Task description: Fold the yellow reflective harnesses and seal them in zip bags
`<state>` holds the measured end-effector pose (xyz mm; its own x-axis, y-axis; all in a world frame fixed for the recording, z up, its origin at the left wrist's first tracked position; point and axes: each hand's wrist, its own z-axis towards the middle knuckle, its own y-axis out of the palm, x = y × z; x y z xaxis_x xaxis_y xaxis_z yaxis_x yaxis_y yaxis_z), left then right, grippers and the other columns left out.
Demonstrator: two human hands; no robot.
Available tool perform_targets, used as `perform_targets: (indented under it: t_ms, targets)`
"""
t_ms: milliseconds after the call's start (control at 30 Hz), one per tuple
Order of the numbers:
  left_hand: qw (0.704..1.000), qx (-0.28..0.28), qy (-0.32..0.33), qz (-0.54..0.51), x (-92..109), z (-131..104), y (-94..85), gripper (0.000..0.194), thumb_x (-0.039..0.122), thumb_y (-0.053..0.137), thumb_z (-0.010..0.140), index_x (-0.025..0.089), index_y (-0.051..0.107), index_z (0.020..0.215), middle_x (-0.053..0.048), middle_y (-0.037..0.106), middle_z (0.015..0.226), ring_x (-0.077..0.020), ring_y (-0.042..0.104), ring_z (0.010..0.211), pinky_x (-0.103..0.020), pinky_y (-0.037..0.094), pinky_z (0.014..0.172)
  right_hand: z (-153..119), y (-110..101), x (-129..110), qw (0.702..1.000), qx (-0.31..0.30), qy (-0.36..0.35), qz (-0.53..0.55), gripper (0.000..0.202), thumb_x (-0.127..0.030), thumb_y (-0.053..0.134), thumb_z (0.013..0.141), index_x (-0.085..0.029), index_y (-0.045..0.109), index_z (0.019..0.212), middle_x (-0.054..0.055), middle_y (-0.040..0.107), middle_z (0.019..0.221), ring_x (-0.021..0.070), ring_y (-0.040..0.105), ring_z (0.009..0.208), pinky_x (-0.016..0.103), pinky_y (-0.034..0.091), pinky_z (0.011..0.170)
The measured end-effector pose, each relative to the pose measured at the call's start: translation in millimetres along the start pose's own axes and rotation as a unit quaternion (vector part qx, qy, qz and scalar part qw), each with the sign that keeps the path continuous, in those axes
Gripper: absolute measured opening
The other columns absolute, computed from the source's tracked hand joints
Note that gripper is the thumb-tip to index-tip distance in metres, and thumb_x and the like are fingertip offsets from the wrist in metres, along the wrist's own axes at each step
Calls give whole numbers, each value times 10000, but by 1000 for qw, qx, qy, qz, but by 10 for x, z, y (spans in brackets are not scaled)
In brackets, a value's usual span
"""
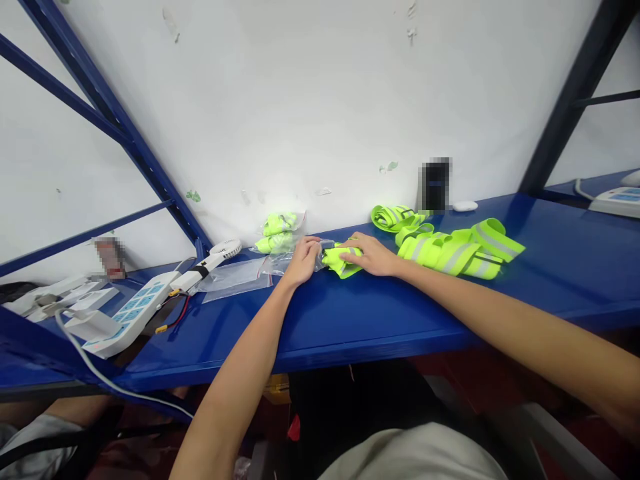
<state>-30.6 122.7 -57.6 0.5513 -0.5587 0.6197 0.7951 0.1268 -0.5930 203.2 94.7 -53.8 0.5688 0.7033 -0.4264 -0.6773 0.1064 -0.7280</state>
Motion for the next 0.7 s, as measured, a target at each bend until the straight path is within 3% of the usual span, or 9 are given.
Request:
perform_targets:
  t_ms: [133, 233, 300, 367, 500, 600, 700]
  targets:
    - [994, -91, 60, -8, 143, -59, 2, 300, 378, 355, 964, 194, 589, 928, -62, 640, 1065, -197, 582, 1029, -355, 431, 981, 24, 57, 39, 999, 0, -10, -36, 500, -548, 450, 941, -194, 698, 1192, 114, 652, 1011, 260, 583, 974, 372, 437, 898]
    - [986, -138, 84, 32, 270, -118, -64, 233, 413, 496, 913, 203, 523, 1012, -33, 633, 999, -197, 587, 920, -344, 470, 871, 61, 37, 51, 998, 43, 45, -28, 478, -530, 469, 930, -163, 712, 1117, 106, 662, 972, 258, 586, 944, 364, 428, 874]
    - [981, -141, 111, 77, 318, -146, -107, 345, 374, 614, 842, 210, 480, 1114, -49, 625, 1086, -220, 595, 965, -362, 472, 886, 83, -2, 51, 994, 60, 92, 10, 459, -529, 465, 923, -151, 721, 958, 76, 666, 872, 237, 589, 851, 342, 428, 815]
    - [974, -132, 144, 118, 333, -157, -128, 407, 338, 613, 848, 216, 454, 1202, -83, 607, 1201, -250, 595, 1065, -393, 462, 946, 98, -45, 40, 987, 55, 134, 71, 453, -539, 469, 909, -156, 689, 812, 39, 649, 770, 207, 570, 755, 313, 421, 747]
    - [956, -109, 208, 178, 311, -142, -121, 429, 351, 505, 936, 223, 414, 1335, -114, 548, 1370, -277, 538, 1245, -437, 414, 1055, 90, -125, -16, 961, 42, 195, 194, 413, -540, 527, 861, -159, 675, 802, 29, 678, 814, 193, 567, 765, 276, 412, 710]
    - [946, -114, 211, 216, 294, -129, -125, 535, 378, 538, 926, 225, 361, 1408, -113, 538, 1403, -294, 552, 1238, -452, 427, 1043, 68, -186, -66, 961, -12, 184, 205, 433, -562, 528, 854, -158, 682, 823, 44, 691, 839, 198, 568, 768, 276, 409, 693]
    - [940, -161, 193, 229, 290, -128, -150, 571, 412, 570, 911, 227, 383, 1418, -104, 571, 1383, -297, 587, 1201, -431, 461, 995, 56, -251, -105, 980, -74, 114, 144, 438, -566, 522, 865, -161, 682, 824, 52, 686, 854, 204, 574, 786, 289, 405, 721]
